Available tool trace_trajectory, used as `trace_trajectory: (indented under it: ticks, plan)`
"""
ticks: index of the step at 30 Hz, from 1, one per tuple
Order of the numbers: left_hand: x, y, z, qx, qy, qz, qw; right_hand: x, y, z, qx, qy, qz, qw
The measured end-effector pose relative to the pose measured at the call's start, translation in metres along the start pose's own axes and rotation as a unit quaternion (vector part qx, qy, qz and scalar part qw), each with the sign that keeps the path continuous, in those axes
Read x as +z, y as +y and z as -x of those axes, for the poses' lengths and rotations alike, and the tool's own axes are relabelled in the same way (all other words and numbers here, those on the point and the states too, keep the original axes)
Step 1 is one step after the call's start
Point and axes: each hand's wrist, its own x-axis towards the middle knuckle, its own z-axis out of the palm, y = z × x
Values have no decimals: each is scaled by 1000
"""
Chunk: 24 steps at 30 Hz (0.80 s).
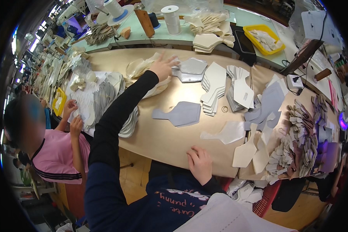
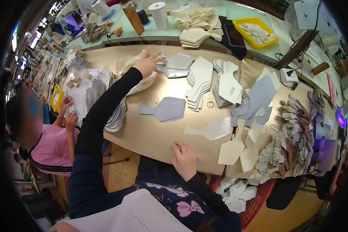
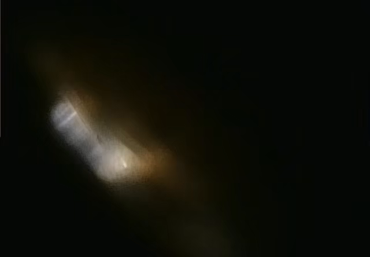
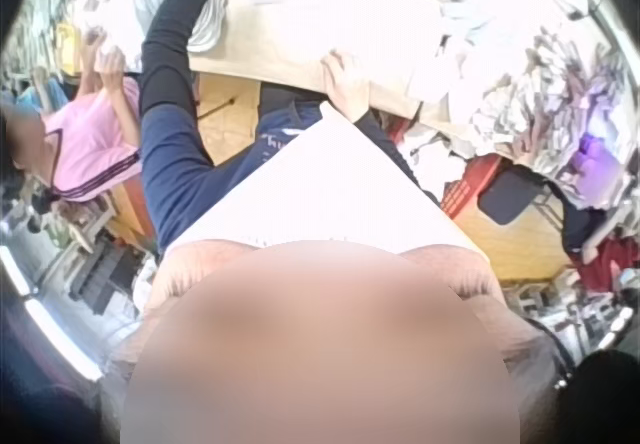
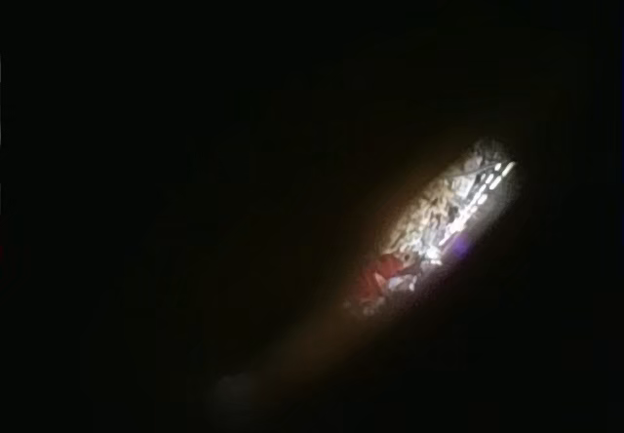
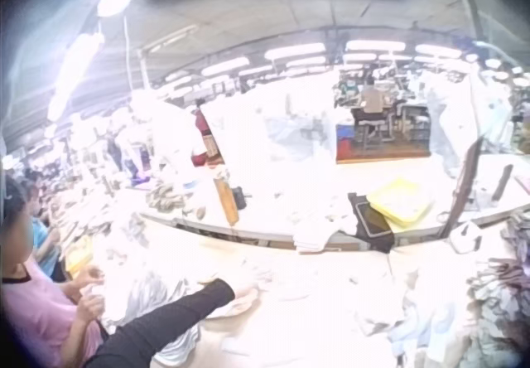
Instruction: The person repeatedly picks up small fabric pieces from a table, folds them by hand, and places them into a neat stack. The person also handles bundles of elastic bands and separates individual pieces. The workspace is cluttered with fabric pieces and sewing supplies.
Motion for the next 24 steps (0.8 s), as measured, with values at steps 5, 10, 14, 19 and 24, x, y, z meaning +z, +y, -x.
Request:
trace_trajectory:
  ticks: [5, 10, 14, 19, 24]
  plan:
    - [9, -2, -30, -88, 132, 224, 962, -1, -1, 0, 9, 2, -7, 1000]
    - [29, -8, -46, -54, 152, 248, 955, 0, 1, 0, 8, 4, -10, 1000]
    - [26, -17, -36, -37, 111, 337, 934, 0, 1, 1, 10, -2, -16, 1000]
    - [30, 6, -19, -42, 70, 382, 920, -2, 1, 0, 6, -8, -18, 1000]
    - [27, 6, -25, -37, 20, 319, 947, -2, 1, 0, 5, -8, -13, 1000]
